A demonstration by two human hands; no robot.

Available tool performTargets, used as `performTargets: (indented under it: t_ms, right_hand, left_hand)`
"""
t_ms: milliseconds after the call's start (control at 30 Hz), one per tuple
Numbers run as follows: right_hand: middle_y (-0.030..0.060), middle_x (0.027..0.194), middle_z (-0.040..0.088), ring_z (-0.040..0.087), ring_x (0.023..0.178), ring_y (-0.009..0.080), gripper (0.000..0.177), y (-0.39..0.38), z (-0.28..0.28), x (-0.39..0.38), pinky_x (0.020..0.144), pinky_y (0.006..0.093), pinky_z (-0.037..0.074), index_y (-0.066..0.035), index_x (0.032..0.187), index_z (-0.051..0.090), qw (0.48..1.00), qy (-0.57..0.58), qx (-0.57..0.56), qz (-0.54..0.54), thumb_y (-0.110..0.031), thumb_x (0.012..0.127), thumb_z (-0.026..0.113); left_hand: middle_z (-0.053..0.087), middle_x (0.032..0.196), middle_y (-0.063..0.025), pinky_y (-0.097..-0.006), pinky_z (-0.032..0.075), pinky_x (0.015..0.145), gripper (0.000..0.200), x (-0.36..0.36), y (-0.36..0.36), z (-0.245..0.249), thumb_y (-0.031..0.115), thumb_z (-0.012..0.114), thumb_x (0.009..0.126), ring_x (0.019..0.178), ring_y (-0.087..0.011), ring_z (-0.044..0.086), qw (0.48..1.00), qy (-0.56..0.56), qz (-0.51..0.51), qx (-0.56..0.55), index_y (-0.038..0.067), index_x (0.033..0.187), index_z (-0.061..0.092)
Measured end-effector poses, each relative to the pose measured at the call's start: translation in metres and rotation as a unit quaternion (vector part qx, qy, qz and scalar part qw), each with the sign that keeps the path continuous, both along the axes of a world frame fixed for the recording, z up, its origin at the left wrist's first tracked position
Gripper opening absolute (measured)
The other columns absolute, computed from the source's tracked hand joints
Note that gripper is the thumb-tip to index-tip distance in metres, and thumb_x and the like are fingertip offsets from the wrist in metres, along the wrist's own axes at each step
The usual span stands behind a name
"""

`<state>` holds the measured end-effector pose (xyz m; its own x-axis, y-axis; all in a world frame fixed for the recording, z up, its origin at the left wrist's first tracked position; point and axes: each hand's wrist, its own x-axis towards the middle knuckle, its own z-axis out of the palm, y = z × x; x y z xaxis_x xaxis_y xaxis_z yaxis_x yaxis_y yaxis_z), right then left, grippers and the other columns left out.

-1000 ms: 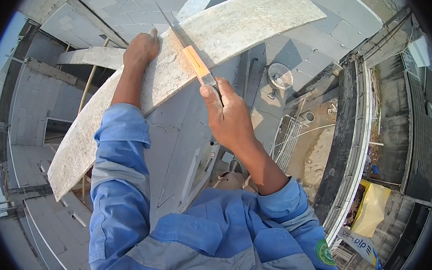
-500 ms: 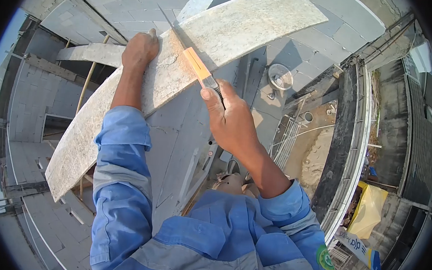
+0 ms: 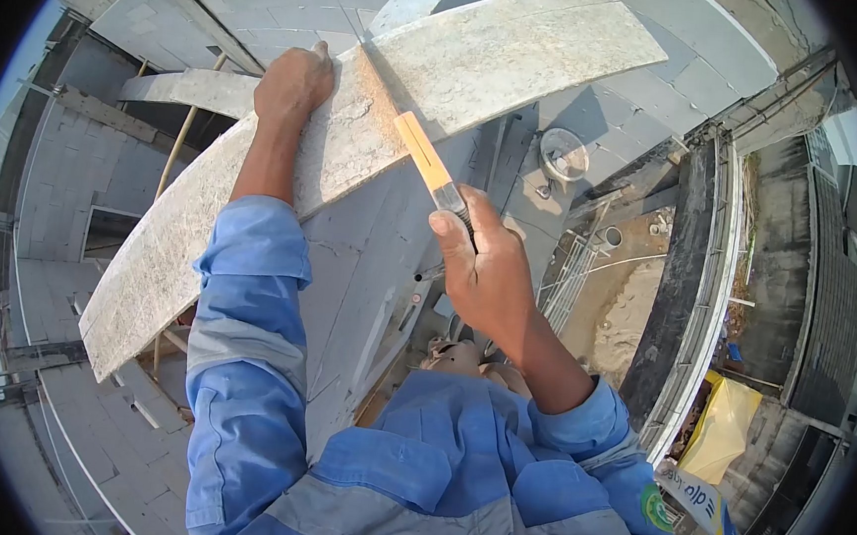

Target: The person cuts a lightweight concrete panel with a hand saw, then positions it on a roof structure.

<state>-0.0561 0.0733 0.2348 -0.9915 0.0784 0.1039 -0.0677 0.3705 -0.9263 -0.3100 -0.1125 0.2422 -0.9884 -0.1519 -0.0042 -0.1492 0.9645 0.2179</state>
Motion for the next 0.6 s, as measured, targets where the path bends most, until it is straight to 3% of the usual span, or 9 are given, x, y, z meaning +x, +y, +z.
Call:
performTargets:
  t_ms: [33, 100, 200, 333, 500, 600]
  right_hand:
    - [0.0243, 0.085, 0.068, 0.069, 0.072, 0.0406, 0.045, 0.008, -0.014, 0.043, 0.065, 0.0431, 0.054, 0.010, 0.125, 0.051, 0.999, 0.053, -0.006, -0.005, -0.026, 0.099, 0.056]
    - [0.0230, 0.091, 0.068, 0.069, 0.070, 0.0395, 0.044, 0.022, -0.010, 0.107, 0.063, 0.0441, 0.053, 0.010, 0.125, 0.051, 0.999, 0.031, -0.005, -0.021, -0.024, 0.098, 0.058]
    - [0.0223, 0.081, 0.067, 0.068, 0.068, 0.0401, 0.045, 0.016, 0.002, 0.064, 0.061, 0.0442, 0.053, 0.010, 0.125, 0.051, 0.999, -0.026, -0.034, -0.014, -0.027, 0.099, 0.055]
    - [0.0189, 0.062, 0.061, 0.064, 0.062, 0.0399, 0.048, -0.028, -0.003, -0.060, 0.059, 0.0379, 0.051, 0.010, 0.124, 0.050, 0.996, 0.043, 0.073, -0.029, -0.033, 0.101, 0.050]
    - [0.0202, 0.073, 0.064, 0.067, 0.066, 0.0327, 0.047, 0.027, -0.011, 0.086, 0.062, 0.0361, 0.051, 0.009, 0.124, 0.050, 0.998, -0.007, -0.056, -0.016, -0.031, 0.101, 0.052]
    - [0.0200, 0.079, 0.066, 0.067, 0.067, 0.0298, 0.047, 0.033, -0.005, 0.098, 0.062, 0.0352, 0.051, 0.010, 0.124, 0.050, 0.995, -0.036, -0.091, -0.010, -0.030, 0.101, 0.052]
  left_hand:
    - [0.063, 0.124, -0.0220, -0.0459, 0.045, 0.098, 0.058, -0.001, 0.001, 0.003, 0.046, 0.036, 0.099, 0.117, -0.0375, 0.059, 1.000, 0.002, -0.003, 0.001, 0.000, 0.117, 0.067]
    - [0.063, 0.124, -0.0227, -0.0461, 0.045, 0.099, 0.057, -0.001, -0.002, 0.002, 0.046, 0.037, 0.099, 0.118, -0.0374, 0.059, 1.000, 0.000, 0.004, 0.006, 0.000, 0.117, 0.067]
    - [0.063, 0.124, -0.0230, -0.0464, 0.045, 0.098, 0.059, 0.014, 0.007, 0.009, 0.047, 0.037, 0.099, 0.118, -0.0375, 0.059, 1.000, -0.002, -0.006, 0.001, 0.000, 0.117, 0.066]
    - [0.063, 0.123, -0.0231, -0.0461, 0.046, 0.098, 0.059, 0.005, 0.000, 0.003, 0.047, 0.035, 0.099, 0.117, -0.0373, 0.059, 1.000, 0.012, 0.000, 0.002, 0.001, 0.118, 0.066]
    - [0.063, 0.124, -0.0221, -0.0462, 0.045, 0.098, 0.058, 0.002, -0.003, -0.001, 0.047, 0.034, 0.100, 0.118, -0.0368, 0.059, 1.000, 0.013, 0.011, 0.014, 0.001, 0.118, 0.067]
    - [0.064, 0.123, -0.0215, -0.0464, 0.045, 0.098, 0.060, 0.004, 0.000, 0.004, 0.048, 0.034, 0.100, 0.118, -0.0370, 0.059, 1.000, 0.005, 0.011, -0.006, 0.001, 0.117, 0.067]
